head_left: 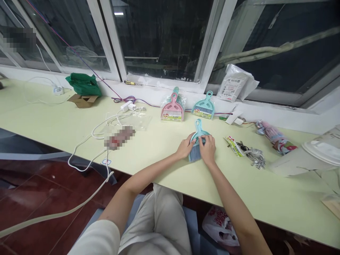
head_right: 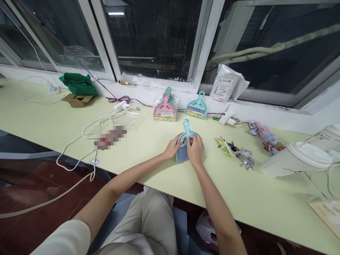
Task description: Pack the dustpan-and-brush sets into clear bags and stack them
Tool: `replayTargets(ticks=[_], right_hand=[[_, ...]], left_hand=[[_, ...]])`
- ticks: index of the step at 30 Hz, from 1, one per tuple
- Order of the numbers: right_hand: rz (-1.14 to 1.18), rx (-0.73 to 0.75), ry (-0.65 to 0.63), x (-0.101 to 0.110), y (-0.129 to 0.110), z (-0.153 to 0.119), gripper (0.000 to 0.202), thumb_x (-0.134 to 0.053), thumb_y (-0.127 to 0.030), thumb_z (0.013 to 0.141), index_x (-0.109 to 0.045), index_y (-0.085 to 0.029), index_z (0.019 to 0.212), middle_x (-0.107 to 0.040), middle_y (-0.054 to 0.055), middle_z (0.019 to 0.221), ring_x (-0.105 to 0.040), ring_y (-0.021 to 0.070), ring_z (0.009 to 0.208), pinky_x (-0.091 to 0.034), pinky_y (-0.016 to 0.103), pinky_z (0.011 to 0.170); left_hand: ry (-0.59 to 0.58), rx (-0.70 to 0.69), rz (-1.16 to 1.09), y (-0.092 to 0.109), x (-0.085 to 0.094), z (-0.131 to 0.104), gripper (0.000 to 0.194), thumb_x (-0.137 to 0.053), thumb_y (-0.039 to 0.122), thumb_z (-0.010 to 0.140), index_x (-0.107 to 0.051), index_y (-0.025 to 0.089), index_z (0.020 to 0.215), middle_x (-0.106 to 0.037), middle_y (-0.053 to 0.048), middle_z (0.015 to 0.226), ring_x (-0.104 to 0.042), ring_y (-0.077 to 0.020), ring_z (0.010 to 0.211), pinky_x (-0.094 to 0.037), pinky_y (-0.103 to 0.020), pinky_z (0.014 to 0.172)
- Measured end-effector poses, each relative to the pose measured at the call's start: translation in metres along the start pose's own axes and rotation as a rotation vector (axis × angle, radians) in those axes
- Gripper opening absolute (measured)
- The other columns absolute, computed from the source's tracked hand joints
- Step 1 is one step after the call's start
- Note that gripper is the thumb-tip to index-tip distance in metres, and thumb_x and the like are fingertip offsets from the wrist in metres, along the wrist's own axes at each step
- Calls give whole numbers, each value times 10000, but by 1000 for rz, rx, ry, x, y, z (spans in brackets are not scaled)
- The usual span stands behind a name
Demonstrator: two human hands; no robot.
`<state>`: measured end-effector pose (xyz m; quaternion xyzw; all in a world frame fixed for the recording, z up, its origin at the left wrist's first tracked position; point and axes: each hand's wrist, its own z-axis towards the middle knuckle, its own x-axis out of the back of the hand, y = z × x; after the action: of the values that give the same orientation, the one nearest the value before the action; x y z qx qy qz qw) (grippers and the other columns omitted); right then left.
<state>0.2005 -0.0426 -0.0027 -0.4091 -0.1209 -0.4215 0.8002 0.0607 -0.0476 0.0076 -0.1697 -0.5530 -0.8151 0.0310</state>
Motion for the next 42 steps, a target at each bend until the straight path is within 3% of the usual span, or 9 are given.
replayTargets(ticks=[6,12,15,18,21,23,29,37,42], right_hand=[[75,-52,64,7,4,8,321,-373,-470,935,-516,-217,799,-530,42,864,-525,204,875,-412,342,840],[35,-42,123,9,-7,6,274,-349,-426,941,-478,-225,808,-510,50,873,-509,217,885,-400,352,833],[-29,-5,196,22,-11,6,273,-294,-362,954,-470,-222,799,-509,67,857,-503,228,868,-391,360,806],[-134,62,217,38,-9,12,294,-275,-309,952,-486,-219,769,-519,76,831,-495,231,846,-373,356,782],[-280,61,125,43,1,20,261,-353,-304,928,-543,-209,776,-553,80,845,-497,229,858,-360,336,757],[-379,24,15,38,12,24,261,-375,-292,916,-591,-197,806,-579,88,876,-507,229,889,-359,324,746],[-577,-105,-349,12,43,18,294,-448,-334,896,-676,-158,839,-641,122,928,-569,238,922,-388,323,750],[-623,-209,-483,12,41,32,337,-617,-444,760,-699,-172,942,-649,129,1053,-618,278,974,-430,372,796],[-646,-231,-654,11,36,51,312,-641,-393,718,-717,-160,911,-688,143,1003,-637,271,968,-432,364,795]], left_hand=[[-54,-85,51,13,17,10,490,-340,432,966,-494,210,1376,-594,-63,1316,-571,-216,1166,-405,-328,1015],[-7,-133,226,4,11,23,436,-367,225,948,-498,237,1364,-685,-59,1139,-652,-178,952,-474,-291,881],[75,-146,378,5,19,30,493,-376,131,912,-488,251,1377,-684,-69,1126,-645,-180,946,-467,-292,875],[253,-31,525,9,46,41,532,-366,92,893,-460,211,1403,-679,-105,1112,-639,-197,957,-448,-303,892],[345,112,598,5,79,49,494,-366,142,909,-469,196,1389,-678,-107,1106,-626,-222,1004,-434,-315,912],[301,207,617,-5,96,50,448,-371,159,902,-534,187,1318,-676,-102,1115,-608,-238,1049,-435,-315,909],[122,450,785,-43,112,36,328,-408,233,893,-639,115,1095,-657,-170,1072,-585,-268,1065,-435,-322,873],[113,447,972,-59,131,35,482,-378,473,924,-644,117,1109,-570,-200,1186,-507,-308,1154,-399,-393,930],[-41,402,1097,-57,137,45,395,-408,393,916,-673,115,1009,-636,-197,1100,-565,-289,1075,-381,-396,923]])
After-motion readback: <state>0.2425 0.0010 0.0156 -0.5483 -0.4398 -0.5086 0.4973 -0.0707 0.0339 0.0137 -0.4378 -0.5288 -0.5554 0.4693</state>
